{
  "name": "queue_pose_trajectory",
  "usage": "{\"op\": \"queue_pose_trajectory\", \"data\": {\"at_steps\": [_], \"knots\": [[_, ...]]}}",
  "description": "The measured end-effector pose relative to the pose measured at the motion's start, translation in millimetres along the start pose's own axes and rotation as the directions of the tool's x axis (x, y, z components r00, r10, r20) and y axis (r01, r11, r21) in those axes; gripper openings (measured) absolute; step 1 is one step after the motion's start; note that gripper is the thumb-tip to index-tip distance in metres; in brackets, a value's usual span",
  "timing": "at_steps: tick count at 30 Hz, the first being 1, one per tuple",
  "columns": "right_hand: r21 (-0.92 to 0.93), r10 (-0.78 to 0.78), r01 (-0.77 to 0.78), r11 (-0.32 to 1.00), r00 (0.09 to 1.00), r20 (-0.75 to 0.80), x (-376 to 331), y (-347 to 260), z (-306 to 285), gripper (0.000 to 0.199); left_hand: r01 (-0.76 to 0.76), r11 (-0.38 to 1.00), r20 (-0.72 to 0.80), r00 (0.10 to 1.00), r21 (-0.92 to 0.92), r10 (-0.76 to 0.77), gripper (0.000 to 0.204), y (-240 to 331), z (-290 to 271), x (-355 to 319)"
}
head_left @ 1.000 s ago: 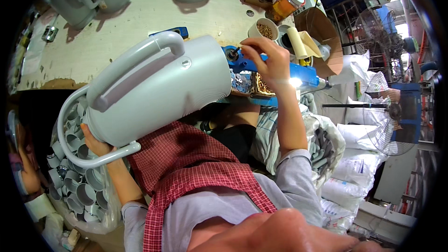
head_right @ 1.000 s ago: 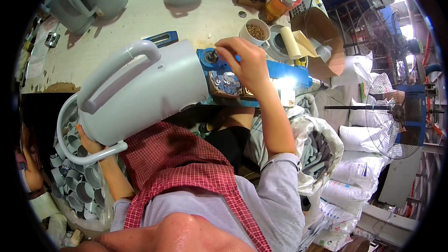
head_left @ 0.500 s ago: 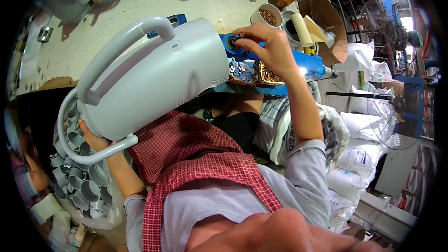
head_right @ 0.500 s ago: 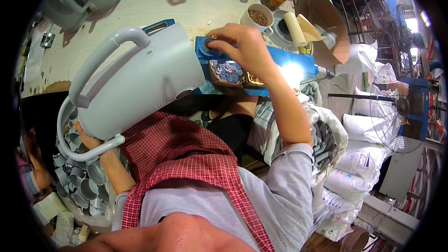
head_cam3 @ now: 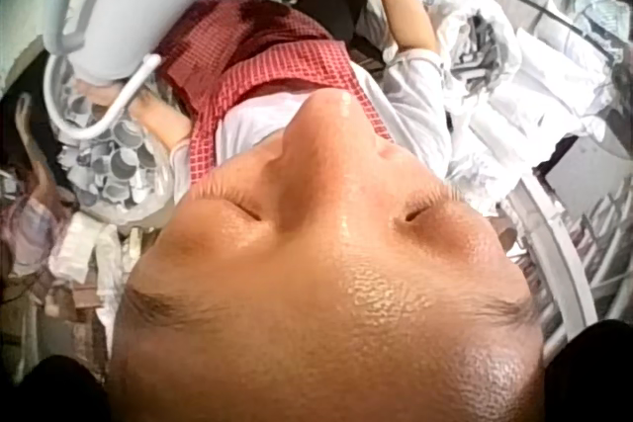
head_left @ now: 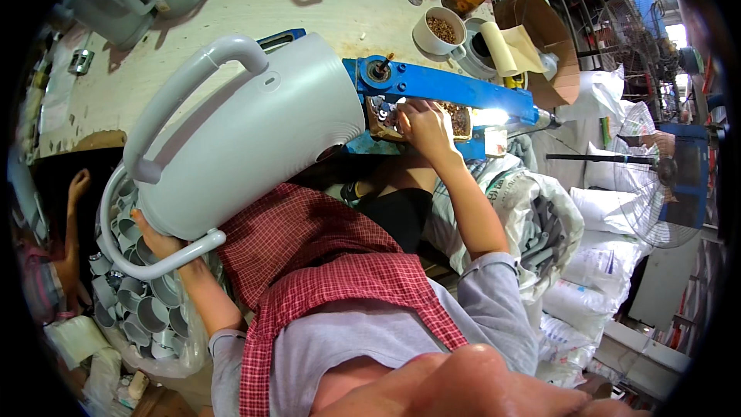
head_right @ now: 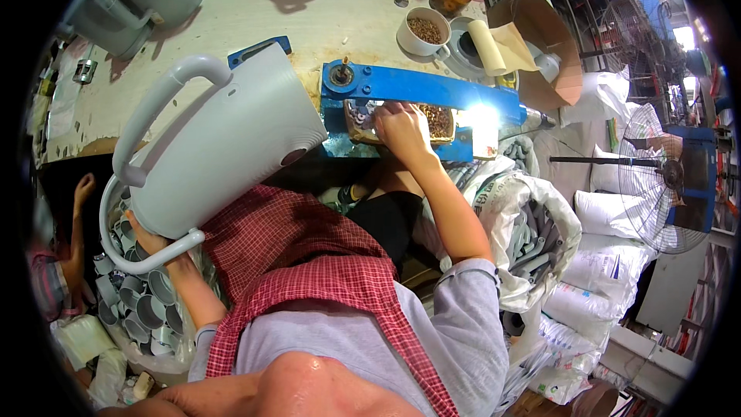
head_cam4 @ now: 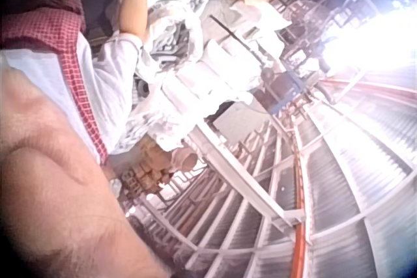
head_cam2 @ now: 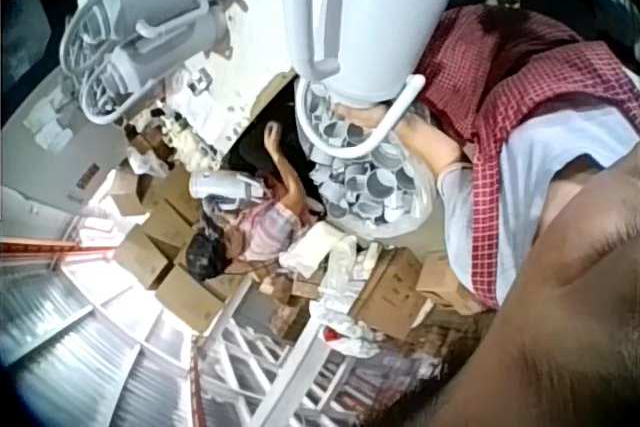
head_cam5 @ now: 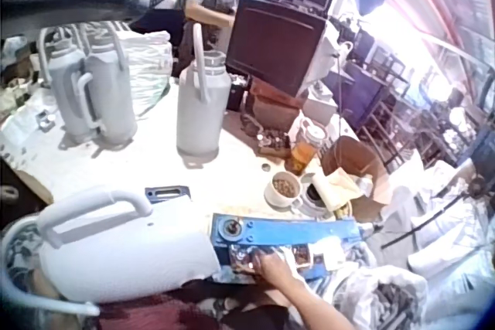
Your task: The person assembles white electric kettles by hand in a workshop setting. They pick up kettle bodies, insert small metal components into the base, and attach the lids. The person handles the kettles one at a time, placing finished units on a nearby table.
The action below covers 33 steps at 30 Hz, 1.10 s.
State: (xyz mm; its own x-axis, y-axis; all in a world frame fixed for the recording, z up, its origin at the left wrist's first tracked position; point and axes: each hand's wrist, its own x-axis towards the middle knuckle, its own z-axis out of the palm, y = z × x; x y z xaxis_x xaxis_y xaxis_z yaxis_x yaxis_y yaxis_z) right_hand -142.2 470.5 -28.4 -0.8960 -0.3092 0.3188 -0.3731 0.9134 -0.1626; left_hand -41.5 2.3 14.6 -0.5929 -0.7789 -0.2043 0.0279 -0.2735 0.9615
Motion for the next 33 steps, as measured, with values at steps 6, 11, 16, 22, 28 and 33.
{"op": "queue_pose_trajectory", "data": {"at_steps": [6, 11, 16, 22, 28, 33], "knots": [[0.058, 0.03, -0.026, 0.998, 0.998, -0.059, -7.0, -3.0, -19.2, 0.009, 0.074, 0.997, 0.013, 0.997, -0.001, -0.074, 0.057, -5.4, 5.3, 3.6], [0.22, -0.035, 0.122, 0.968, 0.931, -0.363, 22.7, -44.3, -85.5, 0.021, 0.08, 0.996, 0.051, 0.996, -0.028, -0.079, 0.058, -5.5, 0.1, 10.1], [0.11, -0.167, 0.284, 0.952, 0.789, -0.591, 79.7, -56.5, -108.8, 0.026, 0.081, 0.992, 0.071, 0.995, -0.1, -0.074, 0.059, -9.8, 14.3, 9.7], [0.002, -0.327, 0.385, 0.923, 0.788, -0.521, 90.9, -47.7, -101.7, 0.031, 0.103, 0.985, 0.121, 0.989, -0.14, -0.086, 0.055, -9.8, 21.2, 8.3], [0.315, -0.099, 0.271, 0.91, 0.878, -0.469, 76.4, -55.9, -112.9, 0.033, 0.085, 0.979, 0.167, 0.984, -0.185, -0.054, 0.053, -20.6, 28.1, 19.5], [0.817, 0.357, -0.04, 0.575, 0.911, -0.207, 38.6, -60.1, -108.3, 0.023, 0.14, 0.977, 0.251, 0.963, -0.159, -0.097, 0.055, -23.9, 72.8, 14.6]]}}
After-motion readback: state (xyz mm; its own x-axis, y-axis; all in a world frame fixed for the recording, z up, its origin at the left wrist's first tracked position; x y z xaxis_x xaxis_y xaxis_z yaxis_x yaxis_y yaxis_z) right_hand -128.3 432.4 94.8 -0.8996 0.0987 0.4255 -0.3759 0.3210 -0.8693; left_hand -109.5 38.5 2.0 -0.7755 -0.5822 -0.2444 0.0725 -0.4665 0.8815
